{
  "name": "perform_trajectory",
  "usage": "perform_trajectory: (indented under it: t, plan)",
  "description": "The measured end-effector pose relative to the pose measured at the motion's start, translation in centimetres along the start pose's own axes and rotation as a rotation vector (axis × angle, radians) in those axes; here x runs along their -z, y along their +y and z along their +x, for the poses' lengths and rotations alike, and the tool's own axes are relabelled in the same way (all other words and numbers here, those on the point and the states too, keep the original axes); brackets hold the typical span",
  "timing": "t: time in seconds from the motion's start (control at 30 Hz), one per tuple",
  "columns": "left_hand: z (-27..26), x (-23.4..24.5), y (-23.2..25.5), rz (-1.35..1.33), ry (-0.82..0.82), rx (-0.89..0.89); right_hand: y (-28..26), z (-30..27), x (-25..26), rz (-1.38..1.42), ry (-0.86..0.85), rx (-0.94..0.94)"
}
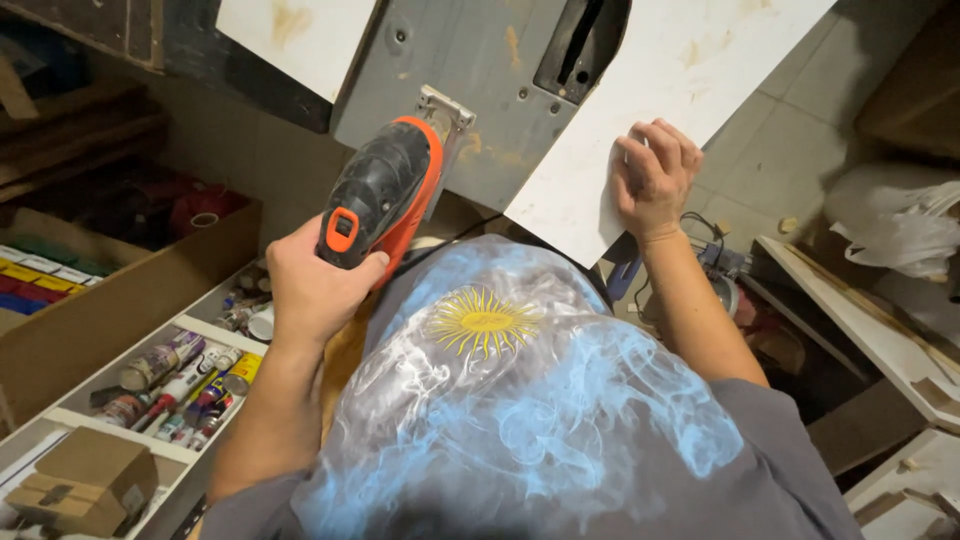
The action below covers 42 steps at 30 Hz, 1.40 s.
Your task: Using an oscillating tool and a jigsaw to shape and smooth the internal edges of a cutout in a wooden panel.
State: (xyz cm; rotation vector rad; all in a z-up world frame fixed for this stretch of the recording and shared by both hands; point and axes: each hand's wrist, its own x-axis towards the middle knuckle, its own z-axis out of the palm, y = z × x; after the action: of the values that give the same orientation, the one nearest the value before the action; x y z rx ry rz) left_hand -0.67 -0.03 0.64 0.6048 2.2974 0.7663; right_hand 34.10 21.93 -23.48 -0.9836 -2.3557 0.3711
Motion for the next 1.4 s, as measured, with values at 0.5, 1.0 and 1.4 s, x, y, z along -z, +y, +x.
perform_trajectory:
  t: [0.5,1.0,1.4]
  plan:
    - [0.0,-0.4,-0.6,0.034,-0.001,0.050,-0.3,-0.2,0.2,-0.014,-0.010,-0.045]
    - [0.1,-4.9,4.7,0.080,-0.104,0.007,0.3,-0.6,-0.3,0.012,0.007,-0.030]
    - [0.6,-11.2,12.0,0.152,-0.122,-0.138,3.0,2.0,1.3,0.238,-0.024,-0.056]
